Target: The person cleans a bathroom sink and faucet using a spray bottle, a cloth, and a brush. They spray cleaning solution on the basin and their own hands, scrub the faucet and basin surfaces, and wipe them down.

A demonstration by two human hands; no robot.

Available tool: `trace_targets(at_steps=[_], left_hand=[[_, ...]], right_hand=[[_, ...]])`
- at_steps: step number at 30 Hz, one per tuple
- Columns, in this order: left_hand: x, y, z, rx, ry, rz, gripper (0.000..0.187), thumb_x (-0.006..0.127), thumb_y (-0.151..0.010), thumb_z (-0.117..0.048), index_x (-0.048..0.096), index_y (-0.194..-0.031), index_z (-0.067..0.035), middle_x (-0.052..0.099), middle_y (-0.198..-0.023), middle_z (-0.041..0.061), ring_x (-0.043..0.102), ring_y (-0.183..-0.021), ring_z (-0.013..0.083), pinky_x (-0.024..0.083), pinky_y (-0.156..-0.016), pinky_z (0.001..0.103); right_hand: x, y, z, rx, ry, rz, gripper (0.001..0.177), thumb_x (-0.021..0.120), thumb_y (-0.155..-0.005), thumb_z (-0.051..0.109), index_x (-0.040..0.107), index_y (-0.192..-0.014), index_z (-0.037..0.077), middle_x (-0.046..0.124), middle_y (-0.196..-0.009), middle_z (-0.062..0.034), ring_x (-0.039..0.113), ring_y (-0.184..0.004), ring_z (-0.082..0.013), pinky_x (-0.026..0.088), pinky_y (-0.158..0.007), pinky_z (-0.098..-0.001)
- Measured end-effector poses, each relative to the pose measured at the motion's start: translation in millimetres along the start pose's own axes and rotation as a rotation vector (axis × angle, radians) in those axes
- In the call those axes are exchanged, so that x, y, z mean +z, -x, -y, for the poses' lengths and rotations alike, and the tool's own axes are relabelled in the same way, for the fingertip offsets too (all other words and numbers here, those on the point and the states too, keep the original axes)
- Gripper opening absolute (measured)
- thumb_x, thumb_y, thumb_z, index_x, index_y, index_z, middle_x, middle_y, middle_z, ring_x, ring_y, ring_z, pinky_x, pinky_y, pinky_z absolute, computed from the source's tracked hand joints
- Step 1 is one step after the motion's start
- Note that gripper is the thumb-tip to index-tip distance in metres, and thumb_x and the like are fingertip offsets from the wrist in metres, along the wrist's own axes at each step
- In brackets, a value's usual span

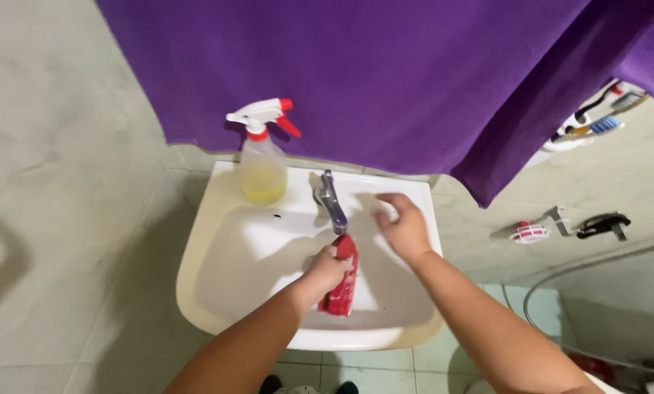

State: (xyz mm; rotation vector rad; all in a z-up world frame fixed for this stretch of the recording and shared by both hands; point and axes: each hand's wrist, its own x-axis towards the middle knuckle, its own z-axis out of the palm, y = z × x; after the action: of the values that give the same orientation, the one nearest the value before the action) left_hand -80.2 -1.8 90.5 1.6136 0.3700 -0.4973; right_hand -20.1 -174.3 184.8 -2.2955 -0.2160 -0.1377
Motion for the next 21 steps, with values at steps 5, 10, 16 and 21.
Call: trace_targets(at_steps=[5, 10, 16, 21], left_hand=[[-46, 11, -3, 0.028, 0.12, -0.093, 0.021, 0.063, -0.091, -0.008, 0.062, -0.111, -0.001, 0.073, -0.089, 0.014, 0.072, -0.071, 0.0236, 0.059, -0.063, 0.037], [-101, 34, -41, 0.179, 0.082, -0.289, 0.028, 0.067, -0.092, -0.013, 0.06, -0.116, -0.001, 0.073, -0.092, 0.012, 0.072, -0.073, 0.0223, 0.058, -0.065, 0.036], [-153, 63, -75, 0.37, 0.216, -0.492, 0.04, 0.065, -0.09, -0.015, 0.049, -0.126, -0.004, 0.071, -0.096, 0.009, 0.073, -0.073, 0.0208, 0.059, -0.064, 0.036], [-192, 83, -98, 0.461, 0.041, -0.585, 0.023, 0.065, -0.093, -0.016, 0.06, -0.11, -0.001, 0.073, -0.086, 0.016, 0.072, -0.073, 0.0228, 0.057, -0.065, 0.039]], right_hand=[[38, -10, 107, -0.517, -0.075, -0.043, 0.042, 0.075, -0.083, 0.014, 0.066, -0.123, 0.004, 0.067, -0.124, -0.0165, 0.062, -0.118, -0.0373, 0.05, -0.103, -0.0414], [91, -33, 165, -0.412, -0.108, -0.071, 0.061, 0.081, -0.082, 0.022, 0.056, -0.134, 0.0, 0.059, -0.132, -0.0218, 0.055, -0.126, -0.0386, 0.044, -0.107, -0.0429], [135, -87, 204, -0.182, -0.168, -0.228, 0.066, 0.086, -0.074, 0.031, 0.061, -0.127, 0.001, 0.064, -0.124, -0.0214, 0.06, -0.118, -0.0379, 0.047, -0.102, -0.045], [147, -103, 230, 0.078, -0.246, -0.279, 0.047, 0.085, -0.076, 0.034, 0.07, -0.107, 0.003, 0.073, -0.109, -0.0156, 0.069, -0.105, -0.0332, 0.052, -0.094, -0.0431]])
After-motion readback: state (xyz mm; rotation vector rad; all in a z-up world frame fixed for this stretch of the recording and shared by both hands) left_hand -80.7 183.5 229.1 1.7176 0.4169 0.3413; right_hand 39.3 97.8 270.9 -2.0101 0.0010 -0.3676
